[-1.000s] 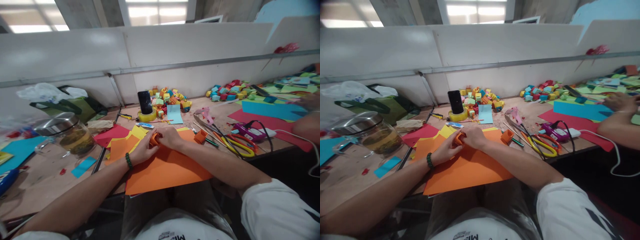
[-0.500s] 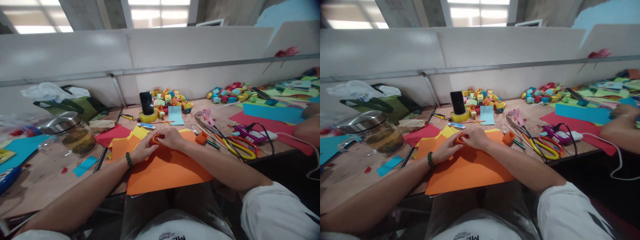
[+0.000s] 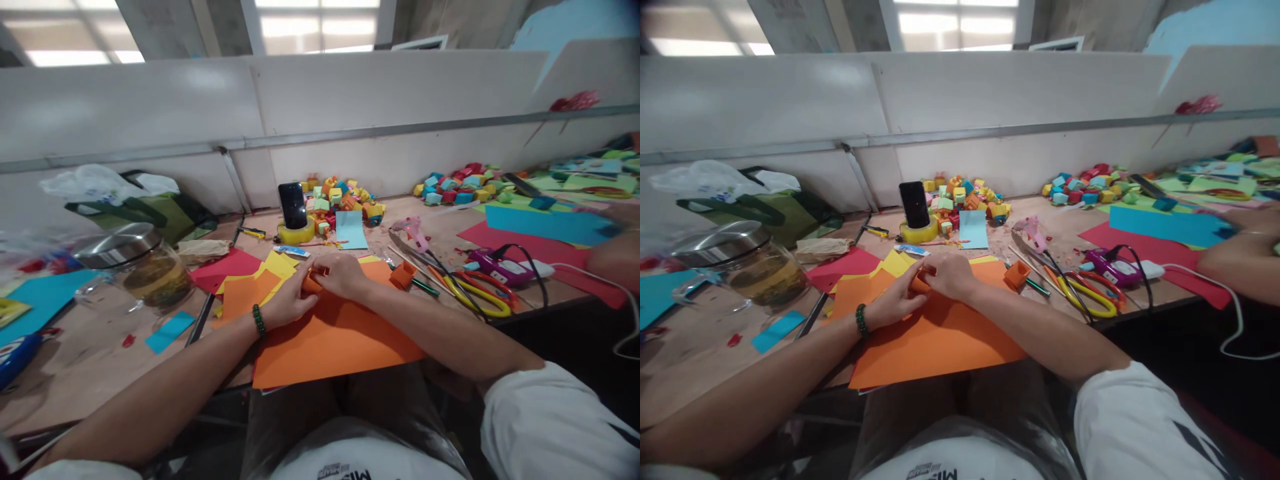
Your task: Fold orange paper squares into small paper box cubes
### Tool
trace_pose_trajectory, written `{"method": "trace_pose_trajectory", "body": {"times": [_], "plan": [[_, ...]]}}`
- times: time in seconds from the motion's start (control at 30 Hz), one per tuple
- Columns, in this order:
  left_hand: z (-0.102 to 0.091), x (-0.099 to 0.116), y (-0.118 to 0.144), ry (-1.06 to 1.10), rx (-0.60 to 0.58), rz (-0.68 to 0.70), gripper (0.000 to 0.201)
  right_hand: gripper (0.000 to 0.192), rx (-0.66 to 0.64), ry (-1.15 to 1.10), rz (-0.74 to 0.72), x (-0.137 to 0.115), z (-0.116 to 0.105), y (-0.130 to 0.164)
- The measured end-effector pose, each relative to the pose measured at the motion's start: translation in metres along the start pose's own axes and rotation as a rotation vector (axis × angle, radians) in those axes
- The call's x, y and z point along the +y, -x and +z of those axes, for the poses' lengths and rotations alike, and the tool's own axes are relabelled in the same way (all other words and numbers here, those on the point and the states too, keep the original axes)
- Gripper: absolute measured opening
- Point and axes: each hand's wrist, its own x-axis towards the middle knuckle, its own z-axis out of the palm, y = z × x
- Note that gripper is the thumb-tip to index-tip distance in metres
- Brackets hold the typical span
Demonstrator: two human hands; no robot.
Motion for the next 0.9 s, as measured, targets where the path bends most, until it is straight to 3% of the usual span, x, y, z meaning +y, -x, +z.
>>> {"method": "trace_pose_trajectory", "body": {"times": [0.27,0.47,0.73,0.9], "plan": [[-0.003,-0.003,0.001,0.046,-0.03,-0.091,0.076,0.016,-0.027,-0.001,-0.083,0.002,0.003,-0.001],[-0.002,-0.004,-0.001,0.065,-0.002,-0.07,0.074,0.014,-0.073,-0.064,-0.098,0.004,0.004,-0.001],[-0.004,-0.006,-0.005,0.088,0.127,-0.151,0.069,0.011,0.044,-0.212,-0.144,0.001,-0.009,-0.001],[-0.003,-0.01,-0.004,0.091,0.139,-0.171,0.073,0.013,-0.062,-0.196,-0.252,-0.006,-0.009,0.002]]}}
